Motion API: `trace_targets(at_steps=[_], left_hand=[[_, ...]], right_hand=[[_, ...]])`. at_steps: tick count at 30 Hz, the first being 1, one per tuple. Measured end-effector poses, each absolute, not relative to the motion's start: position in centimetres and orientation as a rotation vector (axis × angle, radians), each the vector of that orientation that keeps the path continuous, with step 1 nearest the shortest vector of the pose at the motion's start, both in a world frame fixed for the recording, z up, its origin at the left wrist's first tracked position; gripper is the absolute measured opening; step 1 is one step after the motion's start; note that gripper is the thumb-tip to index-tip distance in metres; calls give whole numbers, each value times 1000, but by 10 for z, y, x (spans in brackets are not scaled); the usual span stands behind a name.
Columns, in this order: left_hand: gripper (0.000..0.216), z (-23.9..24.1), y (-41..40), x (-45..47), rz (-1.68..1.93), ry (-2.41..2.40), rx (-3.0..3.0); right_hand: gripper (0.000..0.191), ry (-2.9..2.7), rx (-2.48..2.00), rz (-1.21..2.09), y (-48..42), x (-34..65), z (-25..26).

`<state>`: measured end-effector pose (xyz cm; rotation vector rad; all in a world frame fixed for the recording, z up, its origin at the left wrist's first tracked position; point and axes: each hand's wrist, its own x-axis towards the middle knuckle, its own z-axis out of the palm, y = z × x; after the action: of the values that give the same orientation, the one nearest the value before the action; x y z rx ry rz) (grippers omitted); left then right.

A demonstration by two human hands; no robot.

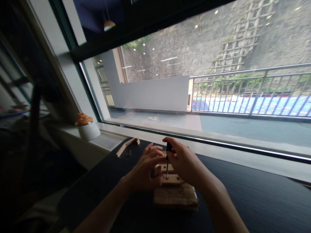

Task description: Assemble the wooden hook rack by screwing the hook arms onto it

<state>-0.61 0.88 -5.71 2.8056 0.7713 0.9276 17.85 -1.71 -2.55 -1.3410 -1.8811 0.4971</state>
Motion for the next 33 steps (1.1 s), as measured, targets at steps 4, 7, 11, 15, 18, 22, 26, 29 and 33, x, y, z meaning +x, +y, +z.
trace_targets(at_steps=[4,7,11,15,18,22,26,29,33], left_hand=[[24,-51,5,-8,1080,771,2784],[14,-51,5,-8,1090,868,2776],[12,-49,6,-10,1013,1025,2717],[16,-45,5,-16,919,1073,2636],[17,-41,4,-20,846,1051,2587],[15,-36,2,-23,794,1000,2561],[15,-33,-1,-26,726,960,2535],[25,-34,-2,-28,654,1009,2519],[15,-38,-1,-28,504,979,2543]], right_hand=[[40,-1861,-1347,531,-18,182,-27],[39,-1856,-1361,512,-18,182,-26],[40,-1859,-1396,480,-19,181,-26],[41,-1859,-1407,464,-20,182,-25],[41,-1858,-1425,491,-19,183,-26],[39,-1862,-1448,478,-18,184,-26],[37,-1872,-1465,453,-20,184,-24],[36,-1877,-1460,464,-22,184,-24],[37,-1884,-1465,454,-24,184,-23]])
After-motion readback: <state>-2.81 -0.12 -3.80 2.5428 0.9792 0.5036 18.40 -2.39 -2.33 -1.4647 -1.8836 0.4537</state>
